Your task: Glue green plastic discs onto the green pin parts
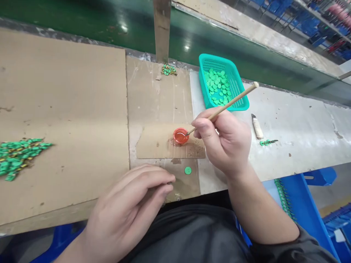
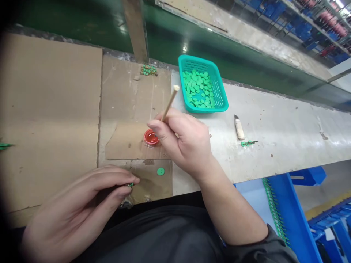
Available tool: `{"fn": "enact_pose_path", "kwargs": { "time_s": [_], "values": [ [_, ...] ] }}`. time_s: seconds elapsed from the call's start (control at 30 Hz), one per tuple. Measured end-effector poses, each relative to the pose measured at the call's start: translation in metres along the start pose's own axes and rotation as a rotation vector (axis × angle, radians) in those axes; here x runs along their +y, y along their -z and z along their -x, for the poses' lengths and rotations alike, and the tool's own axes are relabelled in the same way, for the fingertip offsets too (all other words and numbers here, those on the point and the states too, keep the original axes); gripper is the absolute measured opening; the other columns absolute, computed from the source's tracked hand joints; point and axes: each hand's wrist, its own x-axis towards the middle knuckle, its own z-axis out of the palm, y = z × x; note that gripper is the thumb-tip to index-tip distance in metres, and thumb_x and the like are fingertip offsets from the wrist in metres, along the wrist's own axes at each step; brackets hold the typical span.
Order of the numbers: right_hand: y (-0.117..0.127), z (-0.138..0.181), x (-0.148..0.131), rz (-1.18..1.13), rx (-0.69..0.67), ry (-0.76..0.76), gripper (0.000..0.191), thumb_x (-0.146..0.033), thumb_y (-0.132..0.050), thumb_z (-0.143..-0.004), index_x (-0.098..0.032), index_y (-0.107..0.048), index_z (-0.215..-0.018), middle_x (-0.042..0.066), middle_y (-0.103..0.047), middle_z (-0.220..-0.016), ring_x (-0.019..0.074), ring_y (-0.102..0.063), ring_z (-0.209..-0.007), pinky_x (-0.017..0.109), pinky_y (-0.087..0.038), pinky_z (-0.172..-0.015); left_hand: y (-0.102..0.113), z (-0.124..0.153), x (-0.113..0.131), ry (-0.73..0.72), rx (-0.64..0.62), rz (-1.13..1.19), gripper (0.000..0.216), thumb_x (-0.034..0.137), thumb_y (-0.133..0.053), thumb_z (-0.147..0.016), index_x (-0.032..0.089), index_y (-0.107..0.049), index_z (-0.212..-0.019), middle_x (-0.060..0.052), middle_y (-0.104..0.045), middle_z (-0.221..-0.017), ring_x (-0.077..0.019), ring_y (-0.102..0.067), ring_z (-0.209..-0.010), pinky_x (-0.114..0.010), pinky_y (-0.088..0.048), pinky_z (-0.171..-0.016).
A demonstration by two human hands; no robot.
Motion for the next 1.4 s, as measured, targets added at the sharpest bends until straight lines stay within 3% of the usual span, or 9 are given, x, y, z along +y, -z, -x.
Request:
{"fn": "enact_pose_path", "kwargs": {
  "time_s": [0.13, 0.6, 0.97, 1.1, 1.2, 1.33, 1.4],
  "values": [
    [-0.004, 0.002, 0.002, 0.1, -0.052, 0.022, 0.045, -0.052, -0.063, -0.131, -0.028, -0.075, -0.096, 0.0, -0.075, -0.086, 0.0171, -0.074, -0.08, 0.036, -0.064, -0.081, -0.001, -0.002, 0.003, -0.007, 0.027, 0.003, 0.017, 0.031, -0.069, -0.126, 0.033, -0.083, -0.135, -0.002, -0.086, -0.123, -0.0207, -0.086, -0.109, -0.026, -0.072, -0.102],
    [-0.005, 0.004, 0.002, 0.226, -0.107, 0.093, 0.045, -0.047, -0.059, -0.133, -0.029, -0.072, -0.094, 0.0, -0.074, -0.086, 0.0188, -0.075, -0.084, 0.037, -0.061, -0.082, 0.002, -0.001, 0.006, 0.006, 0.026, 0.056, 0.019, 0.025, -0.075, -0.121, 0.034, -0.086, -0.133, -0.003, -0.084, -0.12, -0.0227, -0.084, -0.109, -0.029, -0.071, -0.093],
    [-0.008, 0.005, 0.005, 0.217, -0.067, 0.16, 0.039, -0.039, -0.062, -0.133, -0.027, -0.072, -0.097, -0.001, -0.078, -0.09, 0.0168, -0.078, -0.085, 0.035, -0.062, -0.081, 0.001, 0.001, 0.005, -0.036, 0.014, 0.001, 0.016, 0.024, -0.071, -0.125, 0.031, -0.079, -0.137, -0.001, -0.083, -0.124, -0.018, -0.082, -0.114, -0.026, -0.068, -0.105],
    [-0.006, 0.008, 0.003, 0.108, 0.067, 0.295, 0.022, -0.03, -0.066, -0.13, -0.027, -0.075, -0.11, -0.002, -0.082, -0.095, 0.0161, -0.081, -0.085, 0.034, -0.068, -0.081, 0.001, -0.004, 0.008, -0.084, 0.009, -0.019, 0.015, 0.017, -0.067, -0.126, 0.025, -0.078, -0.133, -0.001, -0.082, -0.123, -0.0154, -0.081, -0.113, -0.024, -0.066, -0.103],
    [0.003, 0.022, -0.004, 0.072, 0.134, 0.285, 0.02, -0.033, -0.059, -0.133, -0.029, -0.076, -0.122, -0.001, -0.081, -0.098, 0.0175, -0.082, -0.081, 0.036, -0.071, -0.074, -0.002, -0.004, 0.007, -0.138, -0.076, -0.06, 0.013, 0.019, -0.063, -0.129, 0.023, -0.074, -0.132, 0.0, -0.082, -0.119, -0.0148, -0.08, -0.107, -0.026, -0.064, -0.1],
    [0.013, 0.054, -0.012, 0.065, 0.152, 0.271, 0.019, -0.035, -0.055, -0.133, -0.03, -0.073, -0.133, -0.003, -0.074, -0.091, 0.0179, -0.073, -0.065, 0.038, -0.067, -0.06, -0.01, -0.002, 0.001, -0.306, -0.14, -0.179, 0.015, 0.017, -0.063, -0.127, 0.02, -0.075, -0.135, -0.003, -0.085, -0.125, -0.0208, -0.081, -0.103, -0.038, -0.065, -0.098],
    [0.013, 0.069, -0.013, 0.102, 0.078, 0.258, 0.024, -0.037, -0.046, -0.135, -0.03, -0.07, -0.139, -0.004, -0.069, -0.086, 0.0191, -0.07, -0.06, 0.039, -0.064, -0.055, -0.015, -0.002, 0.0, -0.378, -0.147, -0.244, 0.016, 0.014, -0.063, -0.126, 0.018, -0.076, -0.134, -0.005, -0.085, -0.137, -0.0229, -0.08, -0.104, -0.042, -0.063, -0.093]
  ]
}}
